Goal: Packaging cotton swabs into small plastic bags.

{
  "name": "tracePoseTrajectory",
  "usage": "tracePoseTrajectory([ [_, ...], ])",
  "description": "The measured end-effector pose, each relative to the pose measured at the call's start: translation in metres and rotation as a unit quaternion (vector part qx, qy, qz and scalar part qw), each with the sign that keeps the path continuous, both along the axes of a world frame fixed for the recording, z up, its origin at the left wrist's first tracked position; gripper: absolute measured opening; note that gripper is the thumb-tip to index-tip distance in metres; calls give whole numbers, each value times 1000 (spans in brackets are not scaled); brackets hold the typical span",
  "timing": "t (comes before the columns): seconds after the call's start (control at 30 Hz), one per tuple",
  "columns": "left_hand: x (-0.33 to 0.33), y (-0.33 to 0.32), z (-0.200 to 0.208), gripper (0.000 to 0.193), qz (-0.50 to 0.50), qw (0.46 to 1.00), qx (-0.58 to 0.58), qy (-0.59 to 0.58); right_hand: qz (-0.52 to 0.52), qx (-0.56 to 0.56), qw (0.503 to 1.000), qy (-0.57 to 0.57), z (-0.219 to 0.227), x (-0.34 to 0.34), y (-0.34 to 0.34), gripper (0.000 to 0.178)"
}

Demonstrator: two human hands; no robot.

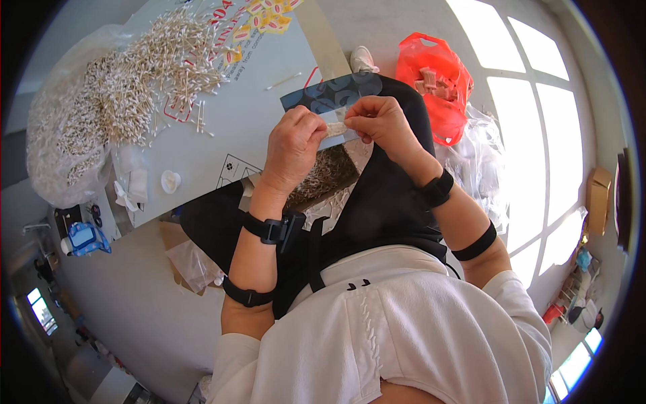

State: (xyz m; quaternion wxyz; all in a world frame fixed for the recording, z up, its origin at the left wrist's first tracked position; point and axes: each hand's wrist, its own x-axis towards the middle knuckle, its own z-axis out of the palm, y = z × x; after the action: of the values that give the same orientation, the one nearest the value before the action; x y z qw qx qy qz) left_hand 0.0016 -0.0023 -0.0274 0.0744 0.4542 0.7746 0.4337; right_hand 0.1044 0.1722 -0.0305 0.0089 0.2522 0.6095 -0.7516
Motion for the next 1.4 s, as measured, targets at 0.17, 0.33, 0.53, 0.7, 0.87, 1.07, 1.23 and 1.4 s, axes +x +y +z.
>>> tracePoseTrajectory([
  [0.17, 2, 1, -2, 16, 3, 1000, 5, 9, 3, 366, 924, 113, -3, -1, -11, 6],
  [0.33, 1, 1, 0, 15, 7, 1000, -1, 18, -6, 351, 925, 147, 1, -2, -10, 7],
  [0.53, 3, 1, 0, 15, 7, 1000, 4, 15, 7, 199, 979, 49, -7, -3, -8, 9],
  [0.7, 2, 1, -1, 16, 11, 1000, 2, 26, 22, 299, 951, 80, -5, -1, -10, 12],
  [0.87, 4, 2, 0, 17, 6, 998, 10, 59, 67, 367, 910, 184, -2, 1, -9, 11],
  [1.07, 9, -2, -12, 15, 25, 999, 32, 7, 109, 586, 754, 277, -5, -9, -7, 16],
  [1.23, 0, -2, 5, 15, -33, 986, 1, 162, 133, 602, 747, 249, -6, -10, -7, 13],
  [1.4, -4, -6, 0, 14, -49, 965, -27, 255, 144, 583, 763, 239, -3, -16, -3, 12],
])
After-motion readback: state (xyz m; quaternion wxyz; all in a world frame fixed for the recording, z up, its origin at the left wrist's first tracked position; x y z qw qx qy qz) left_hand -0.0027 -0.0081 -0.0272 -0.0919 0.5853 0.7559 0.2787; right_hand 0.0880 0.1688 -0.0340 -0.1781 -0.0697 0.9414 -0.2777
